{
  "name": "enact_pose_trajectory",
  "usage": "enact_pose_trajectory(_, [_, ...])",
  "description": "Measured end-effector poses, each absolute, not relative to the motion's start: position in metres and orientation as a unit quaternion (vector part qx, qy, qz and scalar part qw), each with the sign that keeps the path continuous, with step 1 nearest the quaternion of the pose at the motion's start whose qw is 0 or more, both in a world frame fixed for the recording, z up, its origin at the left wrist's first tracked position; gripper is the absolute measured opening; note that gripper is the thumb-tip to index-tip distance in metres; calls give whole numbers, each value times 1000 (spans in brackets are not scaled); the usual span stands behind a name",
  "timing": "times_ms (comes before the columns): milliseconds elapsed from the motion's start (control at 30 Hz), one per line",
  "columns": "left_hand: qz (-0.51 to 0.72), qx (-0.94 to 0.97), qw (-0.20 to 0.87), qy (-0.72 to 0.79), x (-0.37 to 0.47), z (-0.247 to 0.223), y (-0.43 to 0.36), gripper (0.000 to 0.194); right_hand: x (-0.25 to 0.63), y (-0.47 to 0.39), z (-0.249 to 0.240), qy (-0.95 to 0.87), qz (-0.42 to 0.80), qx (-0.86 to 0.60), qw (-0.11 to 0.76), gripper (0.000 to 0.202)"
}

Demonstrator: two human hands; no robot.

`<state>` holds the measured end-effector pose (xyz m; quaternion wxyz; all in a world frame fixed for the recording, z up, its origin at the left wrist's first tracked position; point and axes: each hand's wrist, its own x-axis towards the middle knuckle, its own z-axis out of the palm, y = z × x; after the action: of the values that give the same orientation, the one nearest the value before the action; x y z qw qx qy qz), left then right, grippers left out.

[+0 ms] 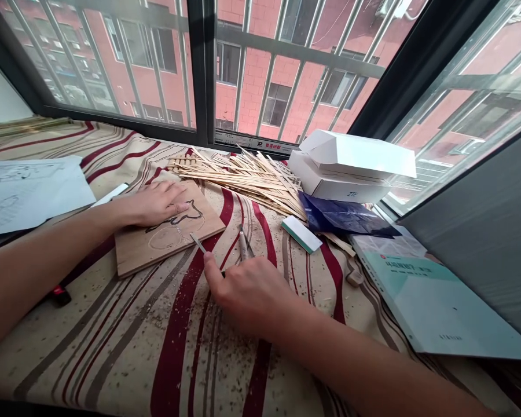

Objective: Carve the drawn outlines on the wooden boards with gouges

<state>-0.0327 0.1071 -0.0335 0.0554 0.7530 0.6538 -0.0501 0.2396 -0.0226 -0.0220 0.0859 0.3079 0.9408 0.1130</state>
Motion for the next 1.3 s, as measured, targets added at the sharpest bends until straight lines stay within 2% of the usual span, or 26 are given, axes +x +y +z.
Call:
enact_pose_trajectory(367, [-66, 766, 55, 637, -37, -36, 113, 85, 245, -21, -15, 937, 88, 324, 95, 76])
enact_pose_trajectory(700, [-76, 758, 61, 645, -33, -32, 109, 84, 244, -17, -14, 936, 39, 340, 89, 64])
enact_pose_trajectory(1300, [-90, 748, 75, 653, -25, -26, 105, 83, 242, -26, -12, 921, 31, 374, 105, 65])
